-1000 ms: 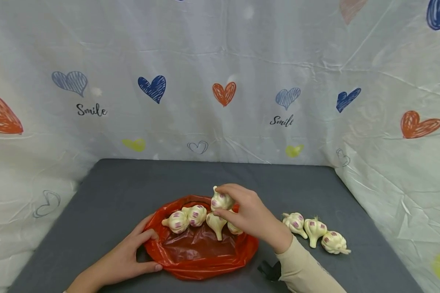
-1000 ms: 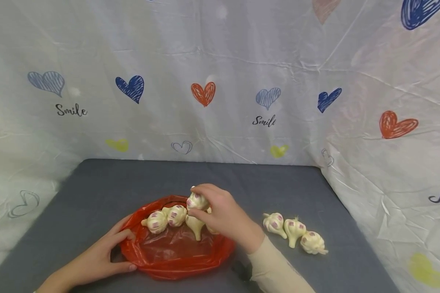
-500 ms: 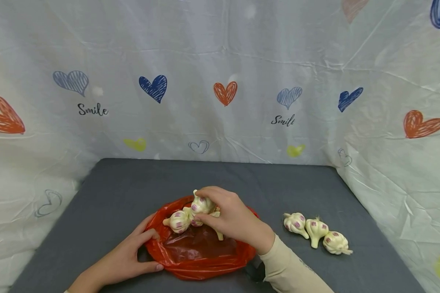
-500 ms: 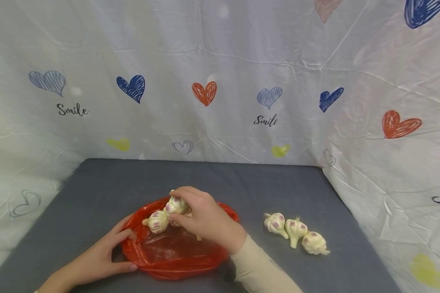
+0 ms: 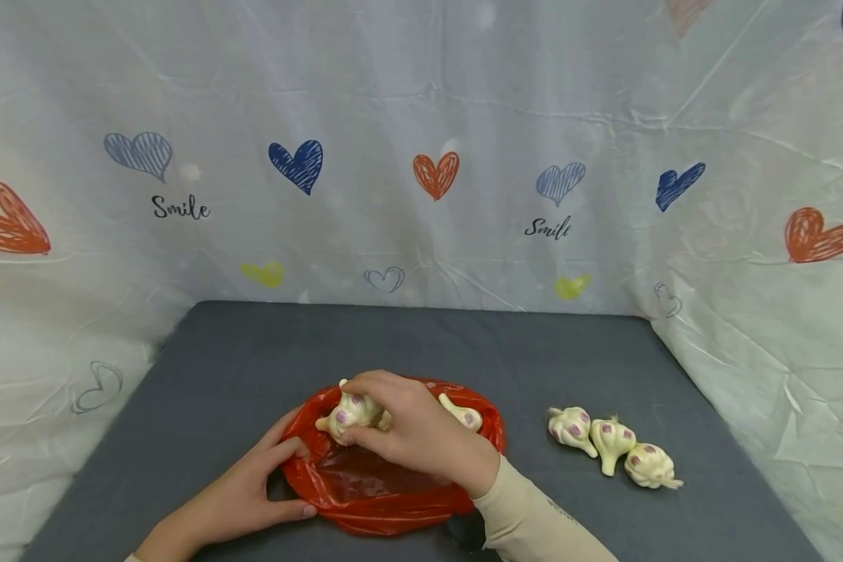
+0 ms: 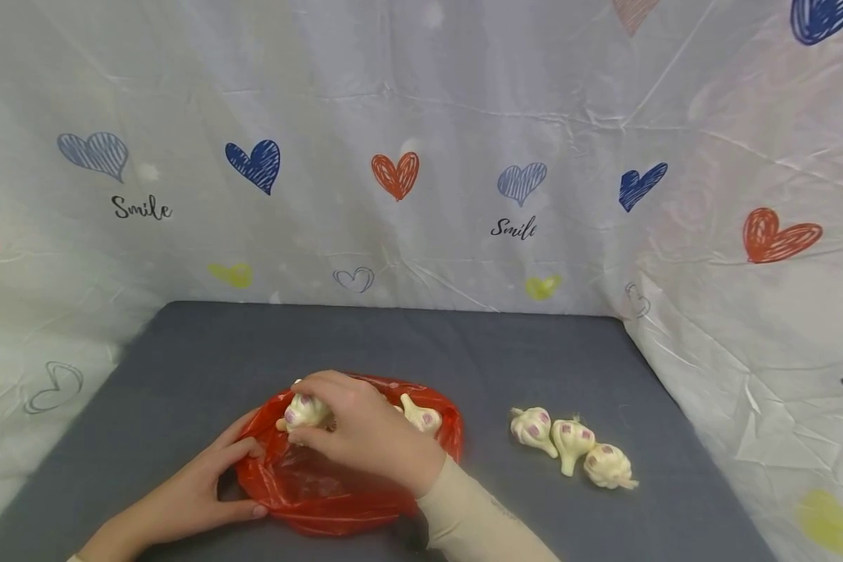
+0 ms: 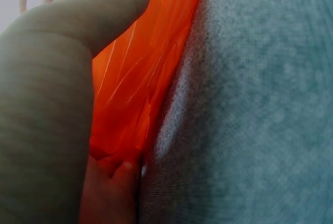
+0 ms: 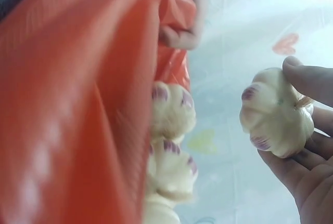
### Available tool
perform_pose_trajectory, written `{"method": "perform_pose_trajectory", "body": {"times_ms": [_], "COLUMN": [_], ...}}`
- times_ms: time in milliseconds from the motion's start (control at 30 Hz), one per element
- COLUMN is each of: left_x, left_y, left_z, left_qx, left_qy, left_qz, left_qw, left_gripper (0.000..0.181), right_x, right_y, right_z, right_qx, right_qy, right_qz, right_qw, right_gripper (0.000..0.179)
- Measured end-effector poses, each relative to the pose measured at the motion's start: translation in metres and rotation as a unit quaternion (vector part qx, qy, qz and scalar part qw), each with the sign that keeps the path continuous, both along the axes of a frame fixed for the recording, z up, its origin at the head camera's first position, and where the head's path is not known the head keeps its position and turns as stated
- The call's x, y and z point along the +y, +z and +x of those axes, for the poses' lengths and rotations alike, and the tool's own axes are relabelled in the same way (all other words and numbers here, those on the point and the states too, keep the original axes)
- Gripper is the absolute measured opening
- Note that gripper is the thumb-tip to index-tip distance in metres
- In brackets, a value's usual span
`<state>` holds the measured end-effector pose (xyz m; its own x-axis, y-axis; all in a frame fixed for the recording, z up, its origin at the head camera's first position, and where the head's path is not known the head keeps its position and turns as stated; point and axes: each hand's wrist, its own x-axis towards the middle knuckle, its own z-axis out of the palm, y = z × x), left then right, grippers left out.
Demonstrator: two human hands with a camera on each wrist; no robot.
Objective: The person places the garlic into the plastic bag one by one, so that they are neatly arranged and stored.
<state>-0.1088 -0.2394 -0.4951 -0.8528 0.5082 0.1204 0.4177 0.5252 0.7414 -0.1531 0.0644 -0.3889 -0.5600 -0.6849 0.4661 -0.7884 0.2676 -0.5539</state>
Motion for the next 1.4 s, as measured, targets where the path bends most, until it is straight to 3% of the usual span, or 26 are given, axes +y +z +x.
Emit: {"method": "perform_pose_trajectory", "body": {"times_ms": [433, 633, 833, 1167, 1400], "left_x": [0.001, 0.002, 0.003, 0.002, 0.001], "left_y": [-0.001, -0.002, -0.002, 0.001, 0.0], "left_z": [0.0, -0.001, 0.0, 0.002, 0.001], "left_qx": [0.026, 0.046, 0.038, 0.043, 0.024], "left_qy": [-0.002, -0.011, -0.014, 0.0, 0.007], "left_qz": [-0.012, -0.007, 0.0, -0.01, -0.012], "left_qw": [0.9996, 0.9989, 0.9992, 0.999, 0.9996], "left_gripper": [0.044, 0.052, 0.062, 0.05, 0.036], "right_x": [-0.017, -0.02, -0.021, -0.025, -0.026], "right_y": [-0.012, -0.02, -0.025, -0.032, -0.039], "right_z": [0.007, 0.01, 0.01, 0.006, 0.004], "right_qx": [-0.01, -0.002, 0.008, 0.017, 0.02], "right_qy": [0.014, 0.025, 0.025, 0.032, 0.037], "right_qz": [0.069, 0.073, 0.084, 0.122, 0.127], "right_qw": [0.9974, 0.997, 0.9961, 0.9918, 0.991], "right_gripper": [0.051, 0.049, 0.049, 0.048, 0.048]}}
